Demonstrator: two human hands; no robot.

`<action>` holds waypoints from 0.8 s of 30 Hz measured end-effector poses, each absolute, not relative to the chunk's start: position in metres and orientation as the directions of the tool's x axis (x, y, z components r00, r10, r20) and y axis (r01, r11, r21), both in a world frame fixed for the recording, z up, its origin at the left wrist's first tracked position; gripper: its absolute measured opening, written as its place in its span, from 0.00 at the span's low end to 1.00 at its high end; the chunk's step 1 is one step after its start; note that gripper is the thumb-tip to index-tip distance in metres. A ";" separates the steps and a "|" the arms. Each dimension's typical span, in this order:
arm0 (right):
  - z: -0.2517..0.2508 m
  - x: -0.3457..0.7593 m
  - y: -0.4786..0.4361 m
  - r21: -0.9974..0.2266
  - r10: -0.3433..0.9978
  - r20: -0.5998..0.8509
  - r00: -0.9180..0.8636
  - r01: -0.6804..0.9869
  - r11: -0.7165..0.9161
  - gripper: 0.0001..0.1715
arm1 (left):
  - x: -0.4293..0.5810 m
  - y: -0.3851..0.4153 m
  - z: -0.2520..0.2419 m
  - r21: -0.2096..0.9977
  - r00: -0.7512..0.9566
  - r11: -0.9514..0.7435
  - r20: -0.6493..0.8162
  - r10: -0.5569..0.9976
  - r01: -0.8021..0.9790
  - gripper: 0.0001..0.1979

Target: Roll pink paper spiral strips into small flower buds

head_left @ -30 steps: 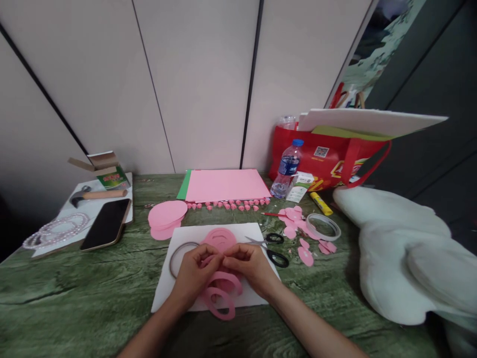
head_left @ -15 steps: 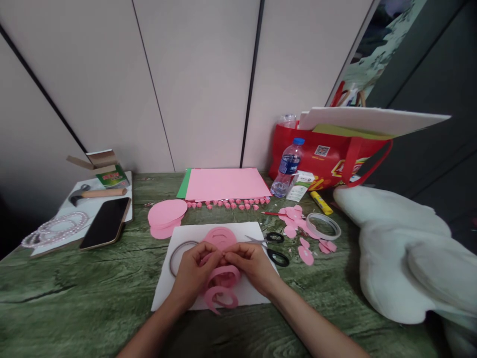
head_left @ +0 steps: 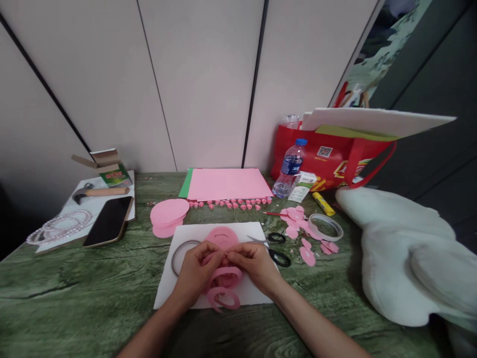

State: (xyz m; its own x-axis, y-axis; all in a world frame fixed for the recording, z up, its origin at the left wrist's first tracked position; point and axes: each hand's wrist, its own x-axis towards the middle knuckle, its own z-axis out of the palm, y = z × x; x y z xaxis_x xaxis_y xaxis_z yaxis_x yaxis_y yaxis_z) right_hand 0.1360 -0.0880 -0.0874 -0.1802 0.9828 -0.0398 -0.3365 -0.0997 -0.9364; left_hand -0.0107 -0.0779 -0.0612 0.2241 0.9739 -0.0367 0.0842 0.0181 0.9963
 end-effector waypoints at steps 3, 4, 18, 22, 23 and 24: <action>-0.088 0.136 -0.087 -0.937 0.982 -0.032 -0.188 -0.336 -0.095 0.10 | -0.011 -0.077 -0.062 0.997 0.230 0.026 -0.042 0.972 0.072 0.07; -0.088 0.136 -0.087 -0.936 0.982 -0.033 -0.188 -0.338 -0.096 0.10 | -0.011 -0.077 -0.062 0.997 0.230 0.027 -0.043 0.972 0.071 0.07; -0.090 0.135 -0.087 -0.928 0.985 -0.092 -0.146 -0.347 -0.138 0.10 | -0.008 -0.078 -0.060 0.994 0.237 0.034 -0.059 0.970 0.104 0.06; -0.091 0.135 -0.086 -0.919 0.989 -0.089 -0.120 -0.372 -0.128 0.11 | -0.009 -0.078 -0.061 0.995 0.238 0.016 -0.040 0.970 0.102 0.07; -0.091 0.135 -0.086 -0.913 0.990 -0.085 -0.110 -0.389 -0.121 0.13 | -0.009 -0.078 -0.061 0.995 0.234 0.018 -0.041 0.971 0.101 0.07; -0.090 0.136 -0.085 -0.906 0.991 -0.081 -0.105 -0.406 -0.117 0.14 | -0.009 -0.077 -0.061 0.995 0.229 0.023 -0.045 0.972 0.098 0.07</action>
